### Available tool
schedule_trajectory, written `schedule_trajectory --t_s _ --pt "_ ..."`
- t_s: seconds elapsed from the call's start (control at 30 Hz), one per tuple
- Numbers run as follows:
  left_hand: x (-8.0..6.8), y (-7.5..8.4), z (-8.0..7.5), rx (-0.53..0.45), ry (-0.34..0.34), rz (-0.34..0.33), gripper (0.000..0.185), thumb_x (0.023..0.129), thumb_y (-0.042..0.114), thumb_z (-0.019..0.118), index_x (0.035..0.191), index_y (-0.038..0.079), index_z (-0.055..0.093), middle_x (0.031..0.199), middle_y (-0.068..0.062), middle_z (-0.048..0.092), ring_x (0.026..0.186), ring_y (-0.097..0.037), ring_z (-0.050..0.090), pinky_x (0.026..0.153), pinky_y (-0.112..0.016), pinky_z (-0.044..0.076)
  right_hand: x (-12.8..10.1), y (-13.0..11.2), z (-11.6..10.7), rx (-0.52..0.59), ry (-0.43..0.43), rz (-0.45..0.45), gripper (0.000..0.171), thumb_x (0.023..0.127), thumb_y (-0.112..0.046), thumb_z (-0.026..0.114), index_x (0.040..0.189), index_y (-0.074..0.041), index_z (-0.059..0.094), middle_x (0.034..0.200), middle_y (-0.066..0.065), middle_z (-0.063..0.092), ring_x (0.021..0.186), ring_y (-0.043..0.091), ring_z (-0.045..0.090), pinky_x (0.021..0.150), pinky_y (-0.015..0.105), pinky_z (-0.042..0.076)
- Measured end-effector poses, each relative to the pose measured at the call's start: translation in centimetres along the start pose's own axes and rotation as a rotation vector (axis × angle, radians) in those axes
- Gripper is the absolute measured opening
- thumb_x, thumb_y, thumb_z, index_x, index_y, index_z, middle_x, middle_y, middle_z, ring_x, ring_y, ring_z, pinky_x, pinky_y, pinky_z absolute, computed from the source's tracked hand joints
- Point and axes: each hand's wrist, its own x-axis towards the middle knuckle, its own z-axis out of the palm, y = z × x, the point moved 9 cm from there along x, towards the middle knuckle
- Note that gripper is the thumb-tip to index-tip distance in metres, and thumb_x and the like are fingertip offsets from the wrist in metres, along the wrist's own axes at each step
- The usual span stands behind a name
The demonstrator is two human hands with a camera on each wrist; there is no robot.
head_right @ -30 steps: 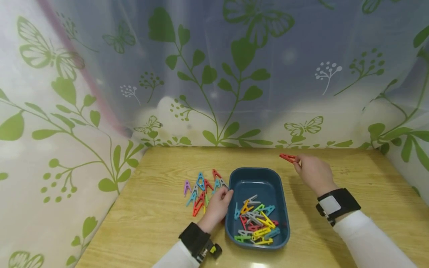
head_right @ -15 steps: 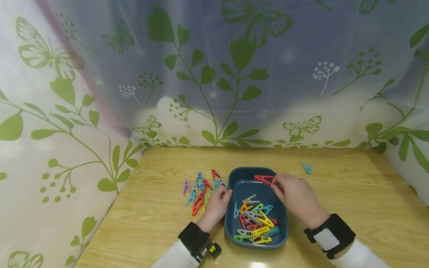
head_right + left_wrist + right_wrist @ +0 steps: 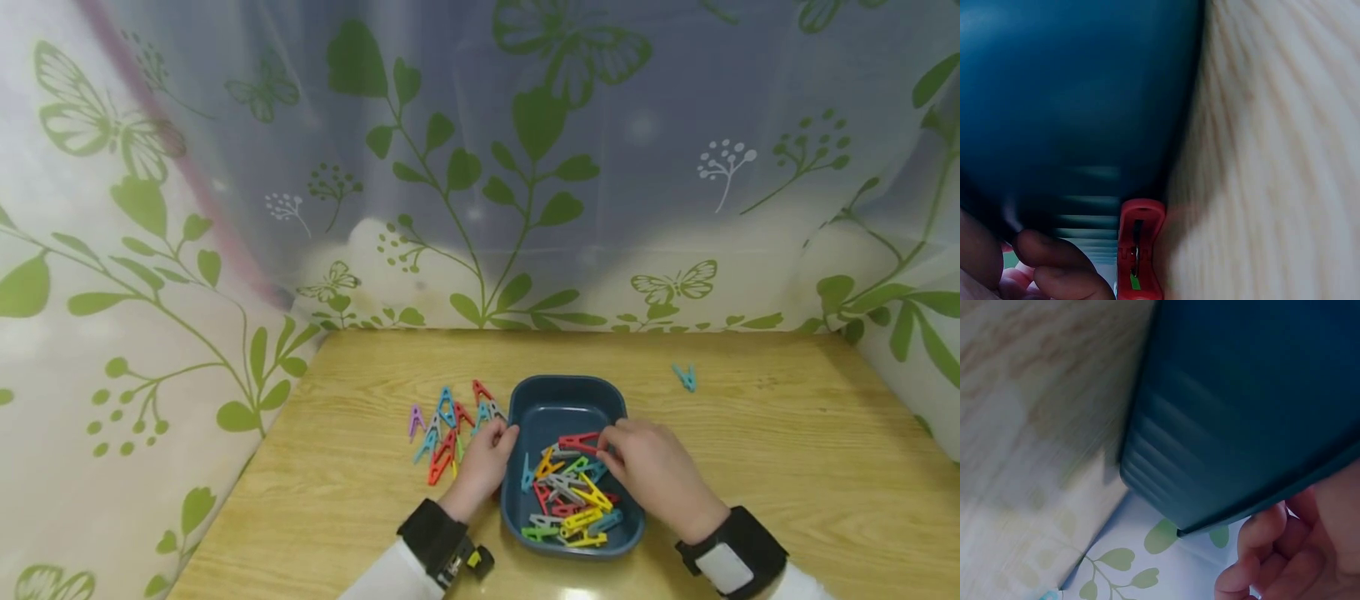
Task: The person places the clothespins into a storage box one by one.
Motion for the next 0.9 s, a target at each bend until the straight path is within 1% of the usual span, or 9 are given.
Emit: schedule_trajectory --t_s 0.2,0.33,0.57,0.8,0.9 --pt "0.0 0.0 -0.1 -0.001 -0.004 0.001 0.033 0.109 0.024 0.052 0.081 0.012 0.041 0.066 0.003 0.032 0.056 -0.011 0.036 0.055 -0.024 0.027 -0.4 -0.8 -0.1 -0.005 0.019 -0.022 0.014 0.083 -0.017 0.087 0.084 -0.018 0.072 0.069 -0.014 0.049 0.061 0.002 0.036 0.057 0.022 0.031" --pt "0.0 -0.1 -0.1 0.000 -0.002 -0.005 0.033 0.109 0.025 0.052 0.081 0.013 0.041 0.066 0.003 0.032 0.056 -0.011 0.036 0.055 -0.024 0.028 -0.6 -1.3 0.0 0.008 0.010 -0.033 0.015 0.084 -0.019 0.087 0.084 -0.020 0.072 0.069 -0.016 0.047 0.061 0.000 0.035 0.057 0.022 0.031" --pt "-0.1 0.1 -0.1 -0.009 0.005 0.010 0.033 0.109 0.024 0.053 0.081 0.013 0.042 0.066 0.003 0.032 0.056 -0.011 0.036 0.055 -0.024 0.027 -0.9 -1.5 0.5 0.038 -0.013 -0.022 0.013 0.086 -0.019 0.085 0.085 -0.021 0.073 0.070 -0.017 0.048 0.060 -0.001 0.035 0.057 0.022 0.032" --pt "-0.1 0.0 0.0 -0.015 -0.004 -0.001 0.033 0.109 0.024 0.052 0.081 0.013 0.041 0.066 0.003 0.032 0.055 -0.011 0.036 0.055 -0.024 0.027 -0.9 -1.5 1.0 0.068 -0.051 0.003 0.009 0.087 -0.019 0.084 0.086 -0.019 0.074 0.070 -0.015 0.049 0.058 -0.001 0.035 0.054 0.021 0.031" --pt "-0.3 0.3 -0.1 -0.021 -0.002 0.013 0.033 0.109 0.023 0.052 0.081 0.012 0.040 0.066 0.003 0.032 0.055 -0.012 0.036 0.055 -0.024 0.027 -0.9 -1.5 1.1 0.067 -0.050 0.000 0.009 0.086 -0.018 0.084 0.085 -0.019 0.075 0.070 -0.015 0.049 0.058 -0.001 0.035 0.055 0.021 0.031"
